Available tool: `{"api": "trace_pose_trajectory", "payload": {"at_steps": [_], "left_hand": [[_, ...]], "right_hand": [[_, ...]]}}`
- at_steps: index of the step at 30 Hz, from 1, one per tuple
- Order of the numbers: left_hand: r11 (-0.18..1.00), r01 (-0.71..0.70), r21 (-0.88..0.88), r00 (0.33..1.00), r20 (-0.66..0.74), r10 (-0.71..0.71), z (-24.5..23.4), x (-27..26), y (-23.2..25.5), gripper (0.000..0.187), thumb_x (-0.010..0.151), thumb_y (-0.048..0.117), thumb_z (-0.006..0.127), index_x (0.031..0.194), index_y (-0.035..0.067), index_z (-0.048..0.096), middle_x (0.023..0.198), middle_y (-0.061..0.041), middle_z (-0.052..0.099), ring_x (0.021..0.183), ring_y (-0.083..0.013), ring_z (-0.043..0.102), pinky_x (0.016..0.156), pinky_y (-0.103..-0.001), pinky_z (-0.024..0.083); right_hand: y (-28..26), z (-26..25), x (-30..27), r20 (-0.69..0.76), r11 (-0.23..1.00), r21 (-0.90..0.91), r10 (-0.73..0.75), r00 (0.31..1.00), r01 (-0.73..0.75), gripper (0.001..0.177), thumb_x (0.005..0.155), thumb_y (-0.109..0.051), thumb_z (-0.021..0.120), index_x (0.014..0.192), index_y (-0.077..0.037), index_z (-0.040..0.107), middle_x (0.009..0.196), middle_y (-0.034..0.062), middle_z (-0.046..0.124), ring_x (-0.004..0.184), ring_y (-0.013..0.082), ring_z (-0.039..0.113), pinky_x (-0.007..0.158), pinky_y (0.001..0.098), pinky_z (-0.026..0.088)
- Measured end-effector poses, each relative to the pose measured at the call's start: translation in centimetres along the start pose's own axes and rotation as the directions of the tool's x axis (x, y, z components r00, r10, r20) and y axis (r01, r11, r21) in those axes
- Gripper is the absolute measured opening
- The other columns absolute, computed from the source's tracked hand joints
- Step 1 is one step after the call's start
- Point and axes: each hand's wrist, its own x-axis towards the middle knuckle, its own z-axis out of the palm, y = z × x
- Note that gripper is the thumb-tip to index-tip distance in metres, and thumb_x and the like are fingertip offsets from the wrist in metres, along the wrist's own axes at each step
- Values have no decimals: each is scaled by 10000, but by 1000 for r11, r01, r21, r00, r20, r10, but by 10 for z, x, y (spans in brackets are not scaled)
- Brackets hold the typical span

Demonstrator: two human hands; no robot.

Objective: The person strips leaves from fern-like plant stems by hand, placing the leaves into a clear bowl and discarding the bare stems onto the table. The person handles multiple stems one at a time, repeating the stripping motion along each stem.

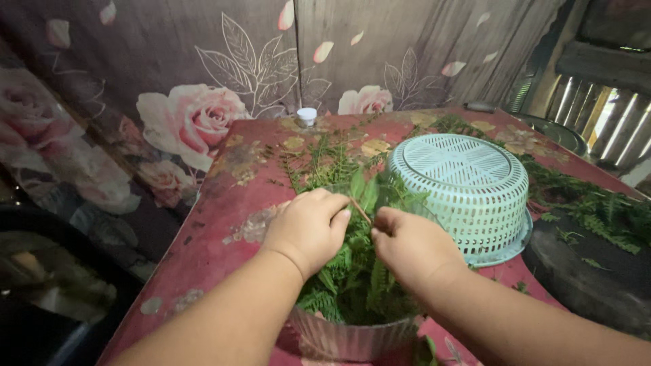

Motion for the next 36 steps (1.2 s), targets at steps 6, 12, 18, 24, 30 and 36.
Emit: {"api": "trace_pose_trajectory", "payload": {"at_steps": [6,12,18,24,30,36], "left_hand": [[963,219,-155,973,110,-204,8,14,-2,212,883,315,634,965,153,744,988,-101,715,939,-347,669,830,-453,535],[932,207,-298,978,52,-201,31,20,2,200,883,276,641,973,122,732,986,-140,719,924,-375,672,816,-459,534],[900,242,-363,970,64,-234,34,15,4,191,859,273,667,955,129,747,967,-139,720,887,-370,685,790,-445,548],[891,226,-394,972,36,-231,29,14,9,189,850,281,668,942,148,767,963,-111,727,877,-350,695,781,-425,560],[897,215,-387,973,5,-231,21,19,22,183,833,285,665,910,174,787,955,-99,732,873,-338,698,778,-426,559],[889,352,-294,924,264,-278,4,38,30,221,891,324,598,957,174,747,900,-157,719,844,-379,692,766,-462,555]], "right_hand": [[4,5,1,-134,990,-105,-107,985,94,203,881,-338,641,1035,-227,714,1048,102,720,1087,315,647,937,431,501],[10,13,4,-646,788,-548,-611,457,280,336,696,-291,710,1019,-219,659,1189,181,682,1134,417,580,876,531,415],[11,1,35,-199,991,-3,-133,971,135,315,888,-402,672,1046,-130,693,922,120,761,902,352,746,805,441,559],[17,-26,69,418,887,341,154,895,-312,336,875,-512,651,927,-183,695,997,94,821,882,273,734,666,392,502],[35,-27,78,298,913,353,97,950,-204,280,814,-428,778,846,-154,727,874,17,703,763,155,612,607,346,444],[39,-23,93,249,840,541,-111,962,-43,214,842,-348,741,836,-140,691,714,5,683,617,120,559,532,318,326]]}}
